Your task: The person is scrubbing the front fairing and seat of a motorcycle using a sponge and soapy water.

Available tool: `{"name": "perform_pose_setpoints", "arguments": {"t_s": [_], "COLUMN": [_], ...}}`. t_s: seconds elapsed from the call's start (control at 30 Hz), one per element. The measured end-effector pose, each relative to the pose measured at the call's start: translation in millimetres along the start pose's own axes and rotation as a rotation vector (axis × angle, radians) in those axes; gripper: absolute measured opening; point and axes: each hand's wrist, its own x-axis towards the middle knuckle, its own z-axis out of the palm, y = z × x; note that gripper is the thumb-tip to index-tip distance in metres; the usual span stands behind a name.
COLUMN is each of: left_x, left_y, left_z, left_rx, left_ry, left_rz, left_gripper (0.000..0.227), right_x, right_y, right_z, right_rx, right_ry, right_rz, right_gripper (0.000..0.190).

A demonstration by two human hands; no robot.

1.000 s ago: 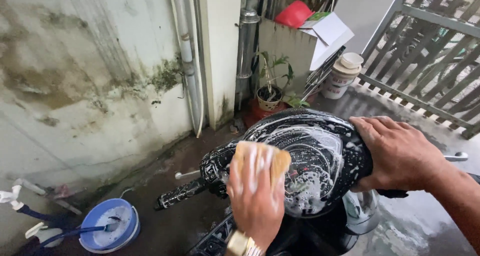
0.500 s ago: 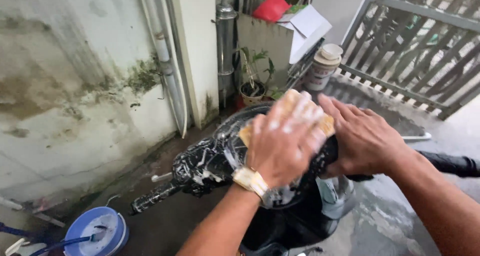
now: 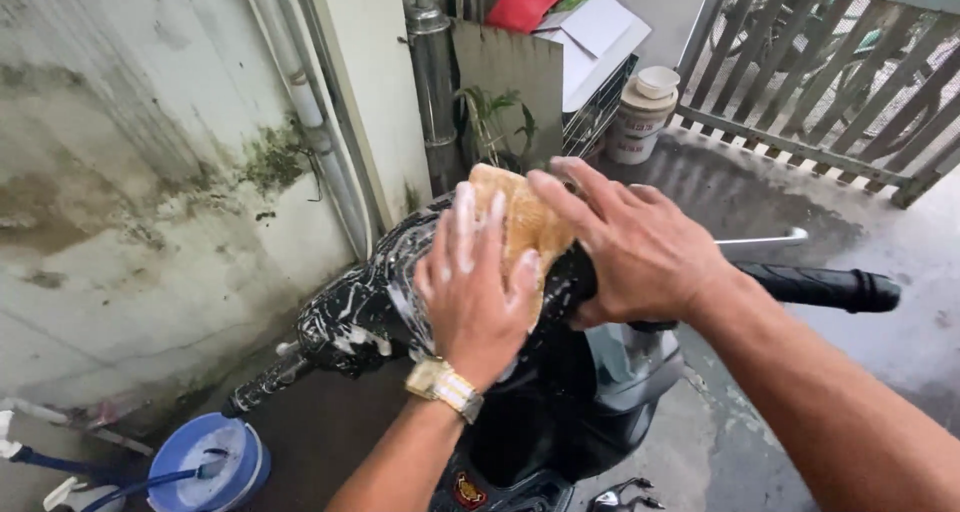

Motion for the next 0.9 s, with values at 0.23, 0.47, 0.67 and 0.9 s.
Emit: {"name": "perform_pose_setpoints", "arguments": {"t_s": [0.23,0.47,0.67,0.9], "left_x": [0,1,14,24], "left_y": [64,71,55,66], "left_z": [-7,-24,-44,-16], "left_rx": [-0.434,-1.176,-0.961,-0.149], "left_ry": [-0.190,-0.223,-0.256,-0.424], "left_rz": [-0.242,-0.263,-0.158,0.183], "left_gripper": [0.054,0.085,0.063,0.066], "right_x": [-26,-25,-16,-88], "right_y": [-7,-19,6,57], "right_z": [-1,-27,18,10], "right_rx": [0.031,0.237,0.099,0.003], "right_ry": [0.156,-0.306,0.207,0.432], "right_rz": [-0.121,0.165,0.121,0.066], "right_gripper": [0.129,0.141,0.080,0.059]}}
